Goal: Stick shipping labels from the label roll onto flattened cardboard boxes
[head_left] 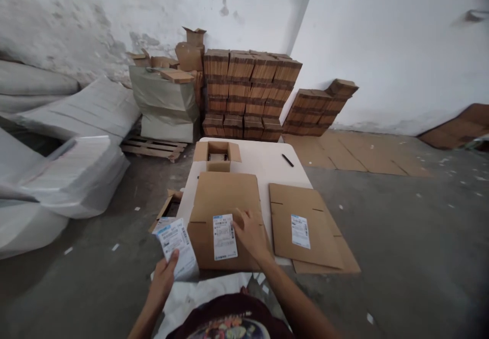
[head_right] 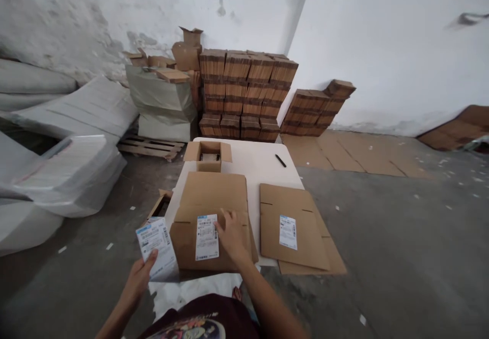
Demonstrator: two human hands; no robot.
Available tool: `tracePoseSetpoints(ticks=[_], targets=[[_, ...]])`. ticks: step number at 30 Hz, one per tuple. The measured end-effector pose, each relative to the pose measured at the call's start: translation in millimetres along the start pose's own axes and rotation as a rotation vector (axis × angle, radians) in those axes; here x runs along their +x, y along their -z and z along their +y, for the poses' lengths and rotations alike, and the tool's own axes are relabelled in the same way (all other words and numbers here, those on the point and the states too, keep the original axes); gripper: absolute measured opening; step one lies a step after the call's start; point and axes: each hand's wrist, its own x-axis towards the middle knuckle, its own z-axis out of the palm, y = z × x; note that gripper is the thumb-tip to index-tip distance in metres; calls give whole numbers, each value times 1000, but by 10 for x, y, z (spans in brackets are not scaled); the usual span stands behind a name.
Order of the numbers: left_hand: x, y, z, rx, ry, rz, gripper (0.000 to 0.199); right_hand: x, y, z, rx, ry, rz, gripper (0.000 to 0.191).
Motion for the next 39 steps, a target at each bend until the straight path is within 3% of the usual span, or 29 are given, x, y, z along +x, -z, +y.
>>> tracePoseSetpoints(ticks=[3,7,13,18,24,27,31,35,37,39], targets=[[40,-56,38,28,-26,-57,41,218,-90,-6,20,-1,-33,28],[33,-130,109,140,-106,-34,51,396,-155,-23,22,-21,-90,6],[-37,-233,218,201,-214,-22,55,493,-157,-25,121,-48,-197,5],[0,-286,226,217,-140,-54,51,610,-97,122,316,-64,-307,16],[26,-274,230,195,-148,-29,51,907,209,284,488,-32,-257,40],[40,-273,228,183,-146,-41,57,1208,218,210,443,-26,-238,38],[40,-280,226,134,-150,-68,61,1483,37,-27,283,-48,-136,35],[17,-265,247,122,-179,2,60,1334,-180,-204,121,0,-34,63],[11,-244,245,102,-177,46,57,1179,-205,-166,71,55,-41,77],[10,-220,221,63,-131,45,52,1018,-139,-7,51,-4,0,86]])
